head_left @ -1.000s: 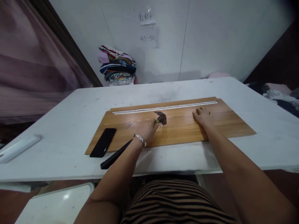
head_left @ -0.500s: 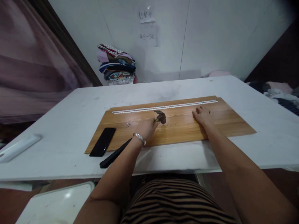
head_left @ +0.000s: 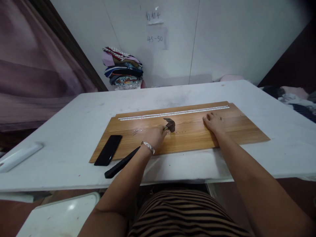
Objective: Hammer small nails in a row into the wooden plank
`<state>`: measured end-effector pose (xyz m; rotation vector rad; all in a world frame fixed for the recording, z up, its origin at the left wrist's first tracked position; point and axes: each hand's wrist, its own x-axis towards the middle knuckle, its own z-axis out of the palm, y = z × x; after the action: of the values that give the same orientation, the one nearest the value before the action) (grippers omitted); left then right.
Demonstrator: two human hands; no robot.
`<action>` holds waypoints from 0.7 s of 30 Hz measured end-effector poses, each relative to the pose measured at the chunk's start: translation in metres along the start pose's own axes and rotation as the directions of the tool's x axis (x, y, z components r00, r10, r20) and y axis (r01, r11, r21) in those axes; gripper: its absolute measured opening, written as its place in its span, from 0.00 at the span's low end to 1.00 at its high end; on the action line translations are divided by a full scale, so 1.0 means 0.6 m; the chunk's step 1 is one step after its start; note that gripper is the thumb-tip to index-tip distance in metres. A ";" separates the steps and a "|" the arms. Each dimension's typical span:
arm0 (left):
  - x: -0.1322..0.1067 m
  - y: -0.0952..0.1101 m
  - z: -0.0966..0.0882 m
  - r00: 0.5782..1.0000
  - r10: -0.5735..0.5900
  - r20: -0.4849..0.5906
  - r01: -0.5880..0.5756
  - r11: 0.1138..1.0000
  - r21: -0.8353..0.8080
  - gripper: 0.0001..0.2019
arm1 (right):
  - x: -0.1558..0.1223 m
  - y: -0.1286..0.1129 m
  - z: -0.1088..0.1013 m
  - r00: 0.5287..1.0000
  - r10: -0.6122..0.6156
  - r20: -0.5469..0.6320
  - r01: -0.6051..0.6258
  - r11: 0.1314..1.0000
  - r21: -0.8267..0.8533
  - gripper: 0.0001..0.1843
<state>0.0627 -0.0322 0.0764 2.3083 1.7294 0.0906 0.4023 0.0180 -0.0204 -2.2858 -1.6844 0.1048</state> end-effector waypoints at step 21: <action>-0.006 0.009 -0.013 1.000 -0.018 0.007 0.018 0.998 0.063 0.19 | -0.001 -0.001 0.001 1.000 0.006 -0.018 -0.006 1.000 0.007 0.22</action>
<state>0.0653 -0.0359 0.0854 2.3331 1.7735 0.0247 0.4014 0.0179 -0.0207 -2.2804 -1.6658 0.0910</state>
